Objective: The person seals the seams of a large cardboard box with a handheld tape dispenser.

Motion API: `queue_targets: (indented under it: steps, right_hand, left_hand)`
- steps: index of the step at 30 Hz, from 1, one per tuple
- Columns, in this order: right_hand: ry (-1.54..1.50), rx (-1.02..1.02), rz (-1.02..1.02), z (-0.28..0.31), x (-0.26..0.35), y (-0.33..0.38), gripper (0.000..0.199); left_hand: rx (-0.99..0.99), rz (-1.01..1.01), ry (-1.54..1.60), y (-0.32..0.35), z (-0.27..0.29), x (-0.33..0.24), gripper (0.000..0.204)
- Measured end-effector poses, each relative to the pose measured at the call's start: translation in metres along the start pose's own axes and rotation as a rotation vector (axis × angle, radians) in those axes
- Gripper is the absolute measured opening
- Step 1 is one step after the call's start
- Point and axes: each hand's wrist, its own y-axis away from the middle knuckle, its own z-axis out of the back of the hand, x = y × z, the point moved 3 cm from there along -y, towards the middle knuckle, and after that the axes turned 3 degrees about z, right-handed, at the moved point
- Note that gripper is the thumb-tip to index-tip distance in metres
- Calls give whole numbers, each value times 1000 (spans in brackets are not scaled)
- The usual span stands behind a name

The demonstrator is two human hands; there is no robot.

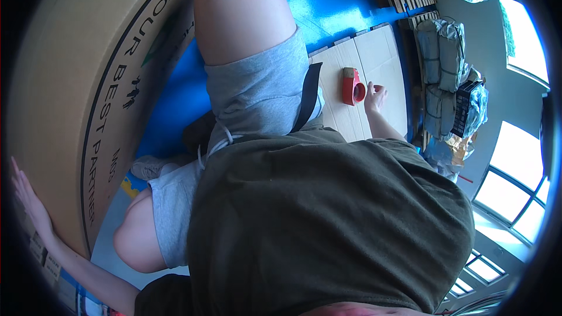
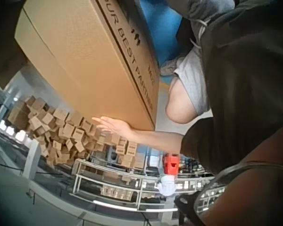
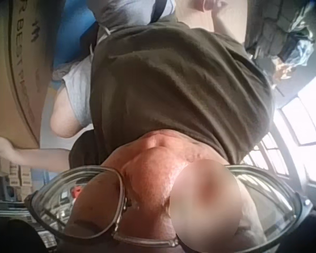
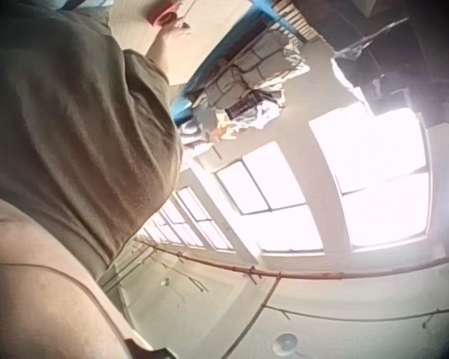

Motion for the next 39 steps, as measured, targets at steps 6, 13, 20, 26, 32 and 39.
queue_targets:
  steps: [6,13,20,26,32,39]
  right_hand:
    - [288,354,-37,-64,42,50,85]
    - [-222,-190,203,-33,21,17,51]
    - [-1280,265,742,162,384,2,56]
    - [-1023,1128,1755,244,662,248,44]
    - [-839,1665,1947,216,750,425,57]
    - [-966,1688,1768,211,737,441,51]
  left_hand:
    - [-3,118,66,16,25,-9,61]
    - [-60,393,39,11,31,-106,58]
    - [-14,551,-53,37,107,-174,70]
    - [-73,472,1,29,45,-107,56]
    - [-157,399,-6,22,42,-104,50]
    - [-237,395,37,36,53,-103,46]
